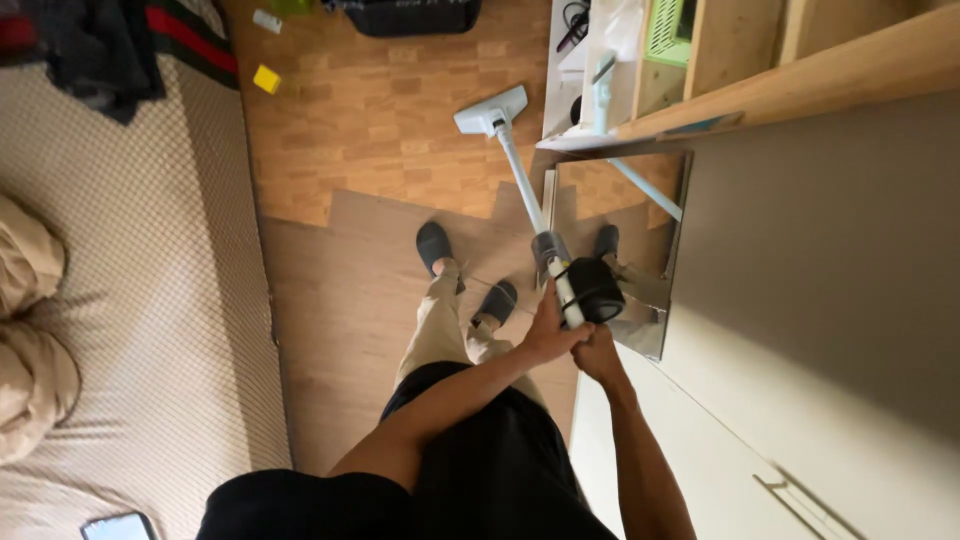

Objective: Assembling components of a handheld vacuum cleaner and testing parts of the unit.

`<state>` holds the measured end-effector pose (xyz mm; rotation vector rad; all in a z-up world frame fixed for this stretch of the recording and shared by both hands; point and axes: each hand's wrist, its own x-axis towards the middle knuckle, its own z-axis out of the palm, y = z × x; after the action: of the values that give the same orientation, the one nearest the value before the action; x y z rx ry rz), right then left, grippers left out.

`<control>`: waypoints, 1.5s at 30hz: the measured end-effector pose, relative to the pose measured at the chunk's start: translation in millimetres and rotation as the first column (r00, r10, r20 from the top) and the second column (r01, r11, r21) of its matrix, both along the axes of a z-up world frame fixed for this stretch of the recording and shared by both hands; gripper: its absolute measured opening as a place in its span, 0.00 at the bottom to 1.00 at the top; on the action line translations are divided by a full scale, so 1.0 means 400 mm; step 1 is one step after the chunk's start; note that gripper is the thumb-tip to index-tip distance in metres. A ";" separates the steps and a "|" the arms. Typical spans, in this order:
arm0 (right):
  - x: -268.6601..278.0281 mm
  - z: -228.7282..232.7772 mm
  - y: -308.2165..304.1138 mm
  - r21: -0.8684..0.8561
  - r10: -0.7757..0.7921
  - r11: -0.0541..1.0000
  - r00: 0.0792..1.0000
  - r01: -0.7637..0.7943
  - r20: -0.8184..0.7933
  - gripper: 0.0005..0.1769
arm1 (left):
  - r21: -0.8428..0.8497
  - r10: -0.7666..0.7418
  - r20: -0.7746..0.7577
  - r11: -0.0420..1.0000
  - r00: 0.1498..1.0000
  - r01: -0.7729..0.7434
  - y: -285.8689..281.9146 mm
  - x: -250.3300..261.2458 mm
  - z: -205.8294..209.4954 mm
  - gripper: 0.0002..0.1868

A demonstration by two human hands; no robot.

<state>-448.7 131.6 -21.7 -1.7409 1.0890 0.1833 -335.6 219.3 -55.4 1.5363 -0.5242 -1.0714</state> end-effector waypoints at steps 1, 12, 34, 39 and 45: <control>0.009 0.011 -0.013 0.007 -0.004 1.000 0.999 0.004 -0.046 0.11 | 0.087 -0.028 -0.013 0.996 1.000 0.029 -0.008 -0.008 -0.010 0.67; 0.180 -0.038 -0.105 0.080 0.015 0.997 0.999 -0.011 -0.045 0.11 | 0.092 0.064 0.045 0.993 0.997 -0.068 -0.087 0.160 -0.001 0.65; 0.540 -0.074 -0.089 0.355 -0.316 0.896 0.945 0.266 0.088 0.09 | 0.404 -0.063 0.199 0.915 0.978 -0.024 -0.165 0.540 -0.044 0.66; 0.537 -0.092 -0.061 0.394 -0.324 0.884 0.937 0.253 0.127 0.13 | 0.400 -0.056 0.201 0.916 0.978 -0.030 -0.116 0.521 -0.032 0.66; 0.418 -0.085 0.009 0.347 -0.317 0.898 0.945 0.271 0.082 0.12 | 0.451 -0.090 0.114 0.892 0.989 0.029 -0.058 0.438 0.019 0.66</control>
<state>-281.6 135.3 -55.8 -1.2522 1.1336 0.0518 -160.4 196.1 -47.9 2.0193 -0.4329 -1.2002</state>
